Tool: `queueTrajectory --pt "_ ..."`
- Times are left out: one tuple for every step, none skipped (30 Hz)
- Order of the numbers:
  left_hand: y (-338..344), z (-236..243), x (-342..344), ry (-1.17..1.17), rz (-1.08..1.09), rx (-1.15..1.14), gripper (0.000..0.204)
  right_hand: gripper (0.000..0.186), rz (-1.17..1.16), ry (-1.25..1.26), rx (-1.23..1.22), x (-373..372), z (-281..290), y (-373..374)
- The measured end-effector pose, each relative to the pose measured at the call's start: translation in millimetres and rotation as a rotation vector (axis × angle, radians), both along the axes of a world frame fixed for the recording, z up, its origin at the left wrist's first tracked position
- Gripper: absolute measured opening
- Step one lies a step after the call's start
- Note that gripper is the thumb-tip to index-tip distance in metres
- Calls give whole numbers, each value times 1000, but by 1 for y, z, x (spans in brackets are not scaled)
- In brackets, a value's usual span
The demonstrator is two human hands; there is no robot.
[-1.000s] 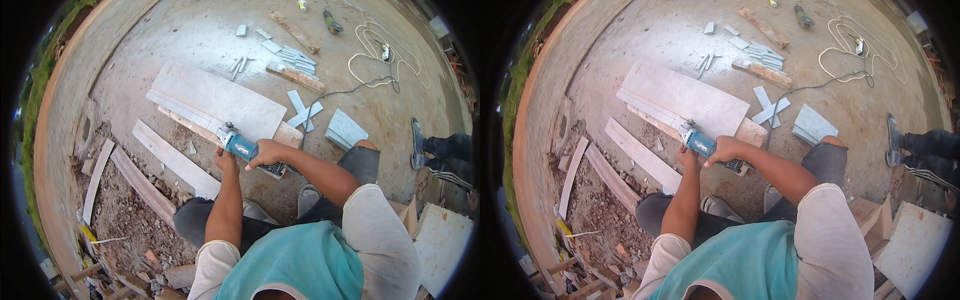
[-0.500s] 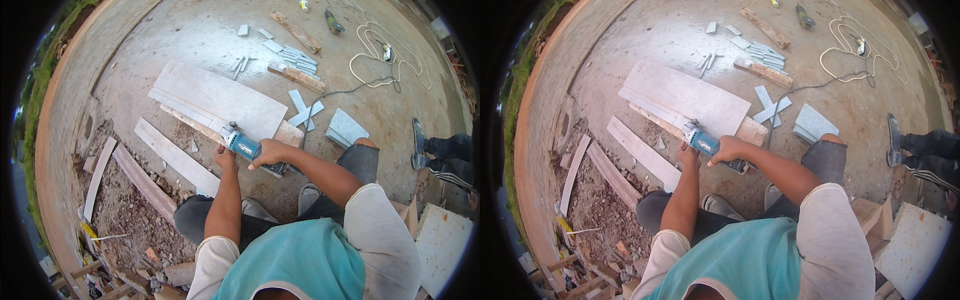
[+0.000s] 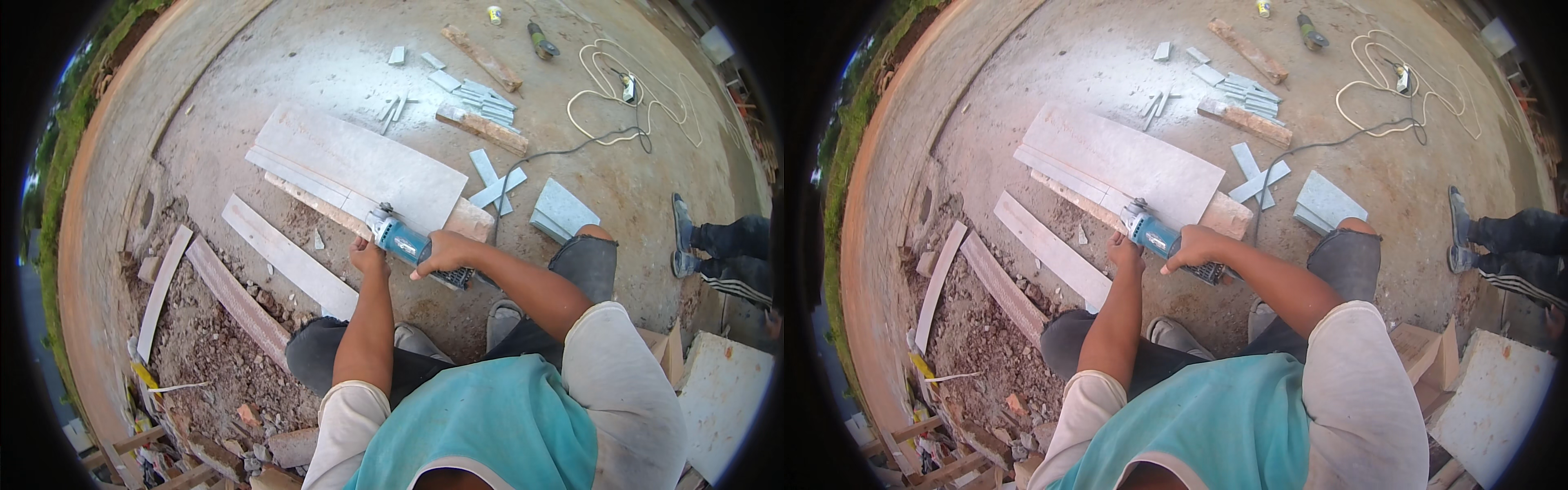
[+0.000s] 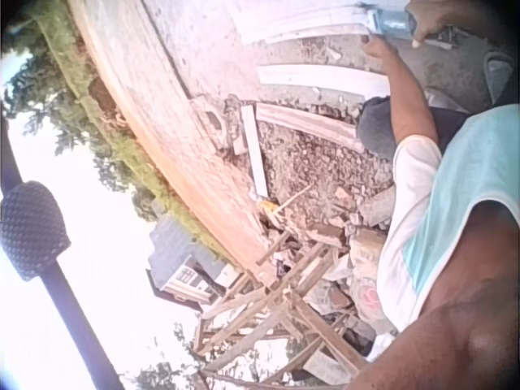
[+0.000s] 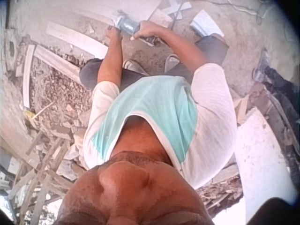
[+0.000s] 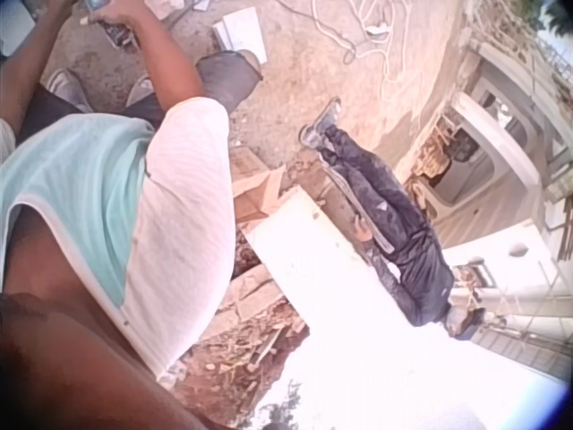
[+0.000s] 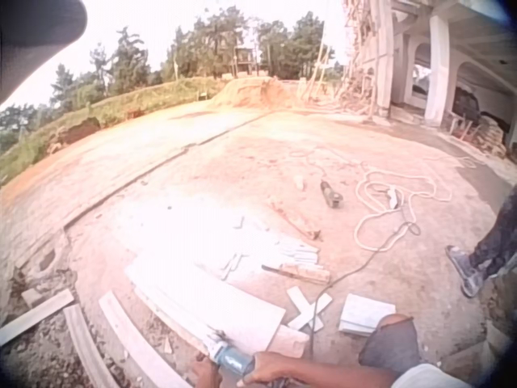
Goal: The person holds an angle grinder with both hands and uses it to cut along a marked line on a long tile supported by a piece of wood on the ground.
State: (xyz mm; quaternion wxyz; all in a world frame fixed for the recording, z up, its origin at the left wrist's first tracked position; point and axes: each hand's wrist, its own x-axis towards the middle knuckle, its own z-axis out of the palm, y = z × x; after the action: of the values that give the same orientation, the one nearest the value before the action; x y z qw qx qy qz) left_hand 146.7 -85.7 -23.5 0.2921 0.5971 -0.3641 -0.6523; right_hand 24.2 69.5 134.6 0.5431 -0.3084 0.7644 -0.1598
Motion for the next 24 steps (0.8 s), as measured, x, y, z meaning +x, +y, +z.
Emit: queueTrajectory --pt "0 -1 -1 7 2 0 56 87 4 6 -5 0 -2 1" --pt "-1 -1 -1 13 4 -1 56 88 6 6 -7 -1 -3 2" --pt "0 -2 -1 20 5 2 56 88 8 6 -6 0 -3 3" --pt "0 -3 -1 15 4 4 57 89 10 6 -5 1 -4 3" --pt "0 -3 -1 10 3 6 57 89 11 5 -2 1 -3 4" --pt "-1 -3 0 2 2 5 58 89 11 1 -3 1 -2 5" --pt "-2 -3 0 3 -2 4 58 89 11 -3 -3 1 -2 5" --pt "-3 -3 0 5 -6 2 58 89 10 0 -5 1 -1 6" --pt "-2 -3 0 6 -10 4 58 89 8 3 -4 1 -2 7" --pt "-1 -2 0 -2 -15 6 58 89 7 7 -4 1 -2 8" --pt "-1 -1 -1 -11 -18 9 58 89 3 5 -7 1 -4 10" --pt "0 -1 0 -20 -20 11 59 89 1 2 -11 2 -5 11" --pt "0 -1 0 -20 -20 2 58 88 -1 -1 -14 2 -6 11" --pt "0 -2 0 -21 -19 -8 58 88 -2 -2 -13 2 -6 12" --pt "0 -3 0 -22 -17 -17 58 87 -1 -2 -12 2 -5 12" --pt "-1 -4 1 -27 -16 -25 57 86 1 -2 -11 2 -4 12" --pt "-1 -5 2 -32 -15 -32 57 86 -2 -3 -9 3 -5 13" --pt "-1 -5 1 -35 -17 -38 56 85 -6 -3 -4 3 -6 14" --pt "0 -4 0 -42 -26 -41 56 85 -11 -2 0 3 -7 15" --pt "2 -4 -1 -50 -35 -44 55 85 -14 -2 -3 3 -8 16" --pt "1 -5 0 -57 -41 -50 55 85 -14 -3 -8 3 -8 16" --pt "0 -6 1 -61 -40 -62 55 85 -14 -3 -14 3 -8 17" --pt "0 -7 1 -64 -38 -74 55 85 -17 5 -24 4 -10 17" --pt "0 -8 0 -67 -38 -84 54 85 -21 15 -32 4 -12 19"
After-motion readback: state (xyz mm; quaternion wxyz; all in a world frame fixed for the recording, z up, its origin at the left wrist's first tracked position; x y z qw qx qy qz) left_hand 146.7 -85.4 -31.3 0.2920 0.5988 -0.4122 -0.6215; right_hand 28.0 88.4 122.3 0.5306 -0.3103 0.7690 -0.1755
